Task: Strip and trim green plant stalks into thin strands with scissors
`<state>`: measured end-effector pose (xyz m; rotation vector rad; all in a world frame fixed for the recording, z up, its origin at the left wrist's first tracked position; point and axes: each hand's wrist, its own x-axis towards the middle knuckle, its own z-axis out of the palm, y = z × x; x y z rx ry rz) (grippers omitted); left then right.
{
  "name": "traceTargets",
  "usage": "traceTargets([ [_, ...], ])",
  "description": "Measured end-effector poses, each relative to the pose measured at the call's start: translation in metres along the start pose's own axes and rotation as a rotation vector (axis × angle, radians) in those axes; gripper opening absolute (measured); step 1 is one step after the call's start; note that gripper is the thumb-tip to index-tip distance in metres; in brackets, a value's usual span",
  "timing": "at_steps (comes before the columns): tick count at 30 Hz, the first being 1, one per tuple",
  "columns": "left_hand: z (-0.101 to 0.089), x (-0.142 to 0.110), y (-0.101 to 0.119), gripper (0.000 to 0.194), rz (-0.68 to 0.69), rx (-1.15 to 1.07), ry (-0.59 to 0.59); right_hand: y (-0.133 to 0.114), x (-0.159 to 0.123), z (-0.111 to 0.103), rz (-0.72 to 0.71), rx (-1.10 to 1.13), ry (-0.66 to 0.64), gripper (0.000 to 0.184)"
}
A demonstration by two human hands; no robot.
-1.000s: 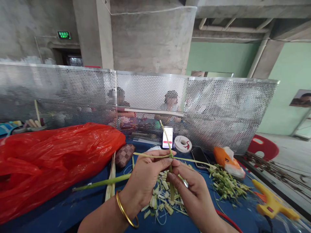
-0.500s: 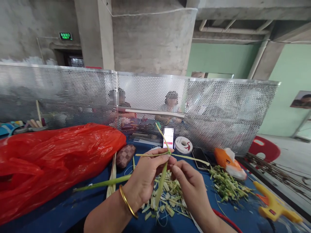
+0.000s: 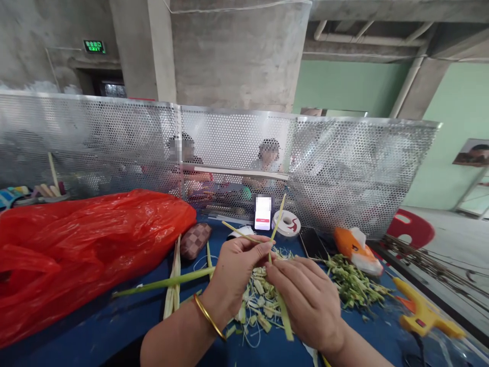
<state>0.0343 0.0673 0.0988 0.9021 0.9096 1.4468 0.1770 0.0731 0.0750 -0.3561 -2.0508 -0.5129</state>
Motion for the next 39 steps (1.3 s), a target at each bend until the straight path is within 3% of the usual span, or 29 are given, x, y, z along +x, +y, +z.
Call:
traceTargets([
  [3,-0.004,0.004,0.001,0.018,-0.027,-0.032,-0.01,0.013,-0.004,-0.003,-0.139,-0.057,-0.107,0.034],
  [5,-0.006,0.005,0.003,0.017,-0.024,-0.006,-0.023,0.024,-0.005,-0.004,-0.08,-0.051,-0.115,0.036],
  [6,-0.007,0.005,0.005,0.017,-0.017,0.025,-0.036,0.029,-0.004,-0.004,0.026,-0.053,-0.074,0.036],
  [8,-0.007,0.003,0.008,0.017,-0.035,0.092,-0.087,0.035,0.0,-0.004,0.385,0.001,0.035,0.027],
  [11,-0.004,-0.001,0.007,0.025,-0.115,0.159,-0.179,0.036,0.01,-0.003,0.875,0.452,-0.012,0.02],
  [13,-0.001,-0.003,0.004,0.028,-0.132,0.198,-0.217,0.032,0.015,-0.002,1.03,0.757,-0.045,0.021],
  [15,0.001,-0.004,0.0,0.025,-0.105,0.246,-0.232,0.027,0.017,-0.002,1.091,0.907,-0.015,0.022],
  [21,0.003,-0.003,0.001,0.013,-0.111,0.35,-0.262,0.018,0.012,0.006,1.128,0.836,0.071,0.021],
  [23,0.003,-0.003,0.002,0.009,-0.126,0.381,-0.26,0.022,0.009,0.007,1.106,0.772,0.001,0.023],
  [25,0.003,-0.003,0.001,0.007,-0.132,0.407,-0.232,0.029,0.008,0.003,1.04,0.671,-0.159,0.027],
  [27,0.004,-0.003,-0.001,0.008,-0.129,0.444,-0.202,0.036,0.011,-0.007,0.934,0.427,-0.248,0.031],
  [29,0.004,-0.003,-0.005,0.009,-0.123,0.507,-0.193,0.038,0.015,-0.018,0.784,-0.048,-0.007,0.027],
  [31,0.004,-0.003,-0.009,0.011,-0.117,0.572,-0.211,0.034,0.02,-0.026,0.589,-0.238,0.044,0.035],
  [34,0.003,-0.003,-0.015,0.013,-0.058,0.631,-0.276,0.023,0.023,-0.024,0.433,-0.06,-0.167,0.018],
  [36,0.002,-0.003,-0.017,0.017,-0.026,0.65,-0.313,0.019,0.022,-0.017,0.492,0.142,-0.273,0.009],
  [39,0.003,-0.004,-0.017,0.018,-0.05,0.649,-0.314,0.017,0.019,-0.008,0.665,0.344,-0.256,0.017],
])
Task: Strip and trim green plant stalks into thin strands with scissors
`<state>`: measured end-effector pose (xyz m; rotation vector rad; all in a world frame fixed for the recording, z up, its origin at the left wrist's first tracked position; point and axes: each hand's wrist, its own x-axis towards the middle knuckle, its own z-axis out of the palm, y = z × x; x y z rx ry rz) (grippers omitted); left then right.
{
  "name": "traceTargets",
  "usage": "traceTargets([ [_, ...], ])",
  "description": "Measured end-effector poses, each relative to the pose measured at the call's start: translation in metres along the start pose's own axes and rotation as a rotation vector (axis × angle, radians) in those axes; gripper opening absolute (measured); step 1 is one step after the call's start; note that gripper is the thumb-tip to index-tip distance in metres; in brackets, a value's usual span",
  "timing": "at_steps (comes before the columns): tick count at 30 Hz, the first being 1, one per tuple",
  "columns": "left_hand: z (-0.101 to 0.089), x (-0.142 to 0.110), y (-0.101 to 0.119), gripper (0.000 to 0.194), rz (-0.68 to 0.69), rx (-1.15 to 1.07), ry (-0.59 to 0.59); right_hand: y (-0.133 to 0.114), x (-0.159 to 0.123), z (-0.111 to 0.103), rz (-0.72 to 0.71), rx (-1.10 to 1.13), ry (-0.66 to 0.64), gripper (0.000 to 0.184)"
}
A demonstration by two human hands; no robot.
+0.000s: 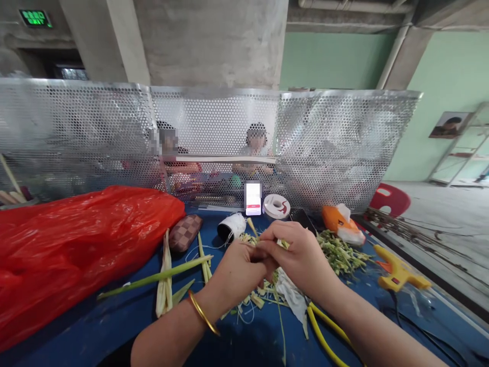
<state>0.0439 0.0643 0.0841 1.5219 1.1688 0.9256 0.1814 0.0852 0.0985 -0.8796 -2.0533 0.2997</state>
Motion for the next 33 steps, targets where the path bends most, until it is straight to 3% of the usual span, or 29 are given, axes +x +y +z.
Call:
traceTargets([
  [5,0.002,-0.003,0.004,0.017,-0.011,0.044,-0.034,0.001,-0.002,0.001,0.038,0.115,0.135,0.019],
  [12,0.003,0.0,-0.005,0.019,0.095,0.173,-0.033,0.0,-0.007,0.016,-0.034,0.02,0.175,0.022],
  [16,0.003,0.004,-0.005,0.019,-0.021,-0.027,-0.023,0.001,-0.004,0.01,-0.129,-0.088,0.21,0.015],
  [19,0.0,0.006,-0.002,0.025,-0.043,-0.25,0.041,-0.002,0.0,-0.012,-0.268,-0.242,0.323,0.011],
  [21,-0.005,0.005,0.001,0.027,-0.05,-0.379,0.089,-0.005,0.0,-0.026,-0.244,-0.302,0.367,0.018],
  [24,-0.013,0.003,0.007,0.026,-0.038,-0.472,0.142,-0.006,-0.001,-0.036,-0.067,-0.283,0.123,0.025],
  [26,-0.018,0.002,0.01,0.026,-0.01,-0.48,0.155,-0.004,-0.002,-0.033,0.054,-0.202,-0.097,0.026],
  [28,-0.021,0.001,0.012,0.023,0.01,-0.465,0.161,-0.003,-0.004,-0.024,0.104,-0.133,-0.222,0.026],
  [33,-0.02,0.003,0.01,0.016,0.047,-0.389,0.209,-0.006,-0.007,-0.003,0.001,-0.111,-0.129,0.025],
])
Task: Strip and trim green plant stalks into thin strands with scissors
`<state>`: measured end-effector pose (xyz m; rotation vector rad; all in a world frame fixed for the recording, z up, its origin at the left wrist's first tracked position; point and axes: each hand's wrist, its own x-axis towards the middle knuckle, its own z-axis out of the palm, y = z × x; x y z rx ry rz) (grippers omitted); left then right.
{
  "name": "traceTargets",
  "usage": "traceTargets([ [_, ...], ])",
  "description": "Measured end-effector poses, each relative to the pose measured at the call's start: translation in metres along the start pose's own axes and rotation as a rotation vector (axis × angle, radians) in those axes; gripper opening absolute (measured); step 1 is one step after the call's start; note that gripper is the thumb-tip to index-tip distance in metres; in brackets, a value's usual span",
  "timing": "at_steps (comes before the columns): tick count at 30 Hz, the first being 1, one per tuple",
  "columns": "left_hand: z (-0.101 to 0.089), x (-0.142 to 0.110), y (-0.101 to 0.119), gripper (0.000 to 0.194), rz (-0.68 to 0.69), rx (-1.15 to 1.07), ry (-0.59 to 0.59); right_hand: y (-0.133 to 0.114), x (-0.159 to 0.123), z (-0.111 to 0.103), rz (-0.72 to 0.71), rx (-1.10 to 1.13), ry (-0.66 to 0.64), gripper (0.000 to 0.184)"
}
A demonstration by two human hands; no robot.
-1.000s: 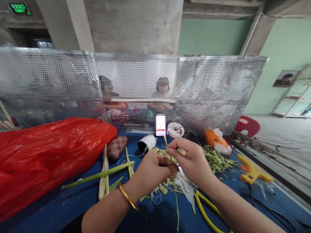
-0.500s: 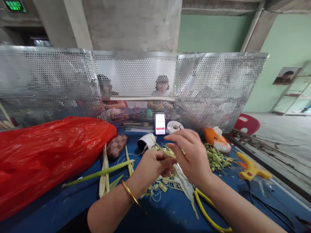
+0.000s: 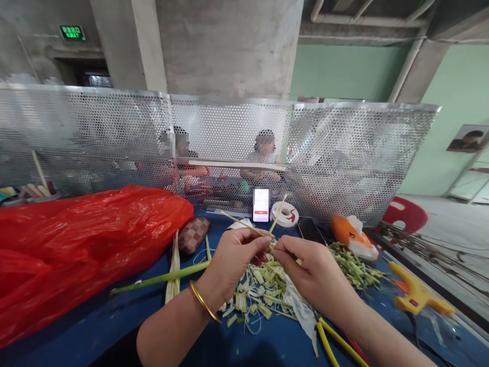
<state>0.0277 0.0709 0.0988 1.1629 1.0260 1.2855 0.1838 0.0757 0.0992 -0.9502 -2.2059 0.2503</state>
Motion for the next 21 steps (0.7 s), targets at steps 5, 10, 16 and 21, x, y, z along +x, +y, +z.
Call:
traceTargets([
  [5,0.005,0.002,-0.008,0.012,-0.003,0.0,0.096,0.001,0.0,0.002,-0.05,0.094,-0.053,0.025],
  [10,0.002,0.003,-0.009,0.026,-0.057,-0.028,-0.017,0.021,0.01,-0.002,0.243,0.367,-0.048,0.032],
  [16,0.004,0.0,-0.009,0.032,-0.171,-0.016,-0.115,0.024,0.016,0.006,0.321,0.707,0.166,0.021],
  [21,0.004,0.003,-0.013,0.016,-0.147,0.083,-0.154,0.022,0.012,0.017,0.328,0.678,0.263,0.02],
])
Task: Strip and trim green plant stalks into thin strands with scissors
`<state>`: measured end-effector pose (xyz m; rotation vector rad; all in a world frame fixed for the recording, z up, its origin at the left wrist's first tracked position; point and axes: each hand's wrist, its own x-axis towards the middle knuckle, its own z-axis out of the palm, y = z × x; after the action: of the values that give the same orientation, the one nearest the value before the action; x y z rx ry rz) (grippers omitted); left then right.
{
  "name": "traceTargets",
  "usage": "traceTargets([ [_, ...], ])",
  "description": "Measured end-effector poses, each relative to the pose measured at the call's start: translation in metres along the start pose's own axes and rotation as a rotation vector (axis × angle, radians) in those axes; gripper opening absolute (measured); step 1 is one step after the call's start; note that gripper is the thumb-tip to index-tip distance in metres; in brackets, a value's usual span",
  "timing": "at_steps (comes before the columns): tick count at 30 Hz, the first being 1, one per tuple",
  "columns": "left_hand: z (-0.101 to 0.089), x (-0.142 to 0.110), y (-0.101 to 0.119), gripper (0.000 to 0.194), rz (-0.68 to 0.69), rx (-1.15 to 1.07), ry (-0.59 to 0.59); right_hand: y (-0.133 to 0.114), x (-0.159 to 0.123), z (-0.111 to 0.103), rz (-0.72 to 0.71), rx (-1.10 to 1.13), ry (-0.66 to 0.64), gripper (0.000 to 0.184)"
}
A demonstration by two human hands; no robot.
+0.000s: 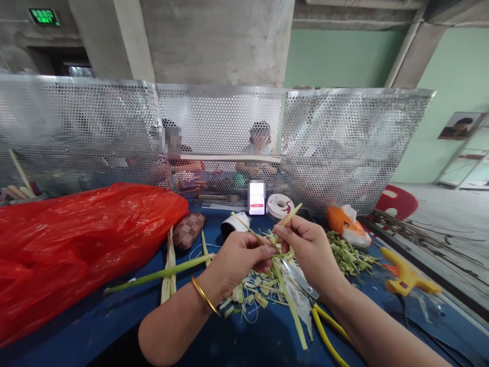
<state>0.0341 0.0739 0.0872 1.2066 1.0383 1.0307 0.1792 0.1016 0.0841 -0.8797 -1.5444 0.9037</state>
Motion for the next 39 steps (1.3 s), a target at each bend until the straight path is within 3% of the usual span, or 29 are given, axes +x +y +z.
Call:
traceTargets([
  [4,-0.004,0.003,-0.001,0.017,0.02,-0.024,0.041,0.002,0.006,-0.008,-0.077,-0.175,-0.021,0.021],
  [6,-0.007,0.003,0.002,0.021,0.027,-0.088,0.081,-0.002,0.007,-0.016,-0.239,-0.361,0.079,0.03],
  [8,-0.008,0.002,0.004,0.024,0.025,-0.144,0.099,-0.008,0.002,-0.025,-0.477,-0.587,0.287,0.051],
  [10,-0.009,0.001,0.007,0.025,0.026,-0.179,0.103,-0.015,-0.007,-0.031,-0.692,-0.735,0.387,0.068],
  [13,-0.009,-0.001,0.007,0.02,0.017,-0.217,0.105,-0.024,-0.018,-0.033,-0.885,-0.768,0.293,0.042],
  [18,-0.008,0.0,0.008,0.019,0.044,-0.314,0.15,-0.035,-0.023,-0.025,-0.886,-0.792,0.361,0.039],
  [20,-0.008,-0.001,0.01,0.02,0.076,-0.357,0.184,-0.036,-0.026,-0.021,-0.919,-0.742,0.217,0.02],
  [21,-0.008,-0.001,0.011,0.02,0.092,-0.376,0.197,-0.035,-0.027,-0.017,-0.905,-0.728,0.098,0.011],
  [22,-0.008,-0.002,0.013,0.02,0.105,-0.392,0.206,-0.032,-0.028,-0.012,-0.862,-0.724,0.062,0.009],
  [26,-0.005,-0.005,0.014,0.022,0.134,-0.431,0.214,-0.014,-0.028,0.014,-0.361,-0.652,-0.124,0.014],
  [30,-0.002,-0.006,0.013,0.02,0.117,-0.409,0.219,0.004,-0.025,0.03,-0.118,-0.329,-0.183,0.035],
  [32,-0.001,-0.007,0.013,0.021,0.118,-0.405,0.216,0.006,-0.025,0.031,-0.136,-0.27,-0.182,0.035],
  [39,0.002,-0.012,0.017,0.022,0.069,-0.464,0.227,-0.001,-0.027,0.023,-0.452,-0.438,-0.224,0.031],
])
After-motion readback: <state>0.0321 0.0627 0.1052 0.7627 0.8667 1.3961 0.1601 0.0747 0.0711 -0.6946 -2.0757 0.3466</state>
